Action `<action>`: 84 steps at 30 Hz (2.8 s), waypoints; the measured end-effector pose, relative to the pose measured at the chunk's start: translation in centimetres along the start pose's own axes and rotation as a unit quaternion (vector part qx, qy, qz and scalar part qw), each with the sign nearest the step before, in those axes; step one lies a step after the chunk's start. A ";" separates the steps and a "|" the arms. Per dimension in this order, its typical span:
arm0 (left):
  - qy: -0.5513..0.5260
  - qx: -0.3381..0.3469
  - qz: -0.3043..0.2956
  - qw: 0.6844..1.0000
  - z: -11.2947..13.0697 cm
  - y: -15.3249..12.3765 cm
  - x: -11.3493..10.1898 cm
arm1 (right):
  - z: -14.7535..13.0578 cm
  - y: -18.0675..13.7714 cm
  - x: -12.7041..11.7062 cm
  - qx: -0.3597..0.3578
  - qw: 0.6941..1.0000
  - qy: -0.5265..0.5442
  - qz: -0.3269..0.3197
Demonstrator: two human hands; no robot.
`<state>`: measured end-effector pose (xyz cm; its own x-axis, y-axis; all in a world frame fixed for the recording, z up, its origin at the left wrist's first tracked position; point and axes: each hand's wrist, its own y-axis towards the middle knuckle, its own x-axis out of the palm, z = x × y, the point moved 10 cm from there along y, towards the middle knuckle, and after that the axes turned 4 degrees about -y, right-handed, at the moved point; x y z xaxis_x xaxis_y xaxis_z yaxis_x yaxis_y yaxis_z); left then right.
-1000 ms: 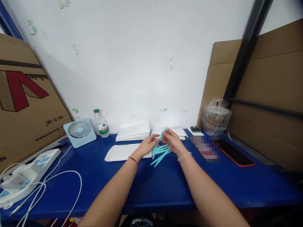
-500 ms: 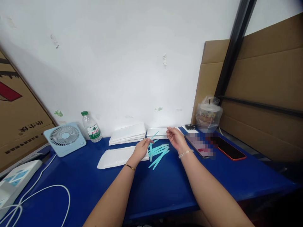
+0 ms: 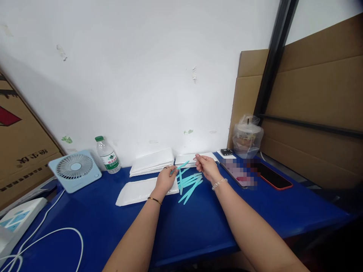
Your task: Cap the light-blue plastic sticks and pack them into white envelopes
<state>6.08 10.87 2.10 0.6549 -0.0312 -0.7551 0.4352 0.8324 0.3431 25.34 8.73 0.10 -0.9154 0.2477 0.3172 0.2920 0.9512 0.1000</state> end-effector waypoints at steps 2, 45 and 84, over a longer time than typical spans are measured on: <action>-0.006 0.007 -0.005 1.000 0.3 0.0 0.1 | -0.4 -0.1 0.2 -0.024 0.999 -0.040 -0.003; -0.055 -0.162 -0.020 0.985 -3.4 -0.8 2.1 | -1.9 1.3 -5.1 -0.075 0.786 -0.614 -0.001; -0.623 -0.231 0.155 0.731 -4.5 -0.7 0.5 | -0.2 -1.9 4.1 -0.049 0.991 -0.098 -0.077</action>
<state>3.30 12.70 -1.00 0.8571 -0.0421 0.5135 0.0809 0.9953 -0.0533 21.06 7.92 1.36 -0.9845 0.1420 0.1028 0.1622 0.9604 0.2265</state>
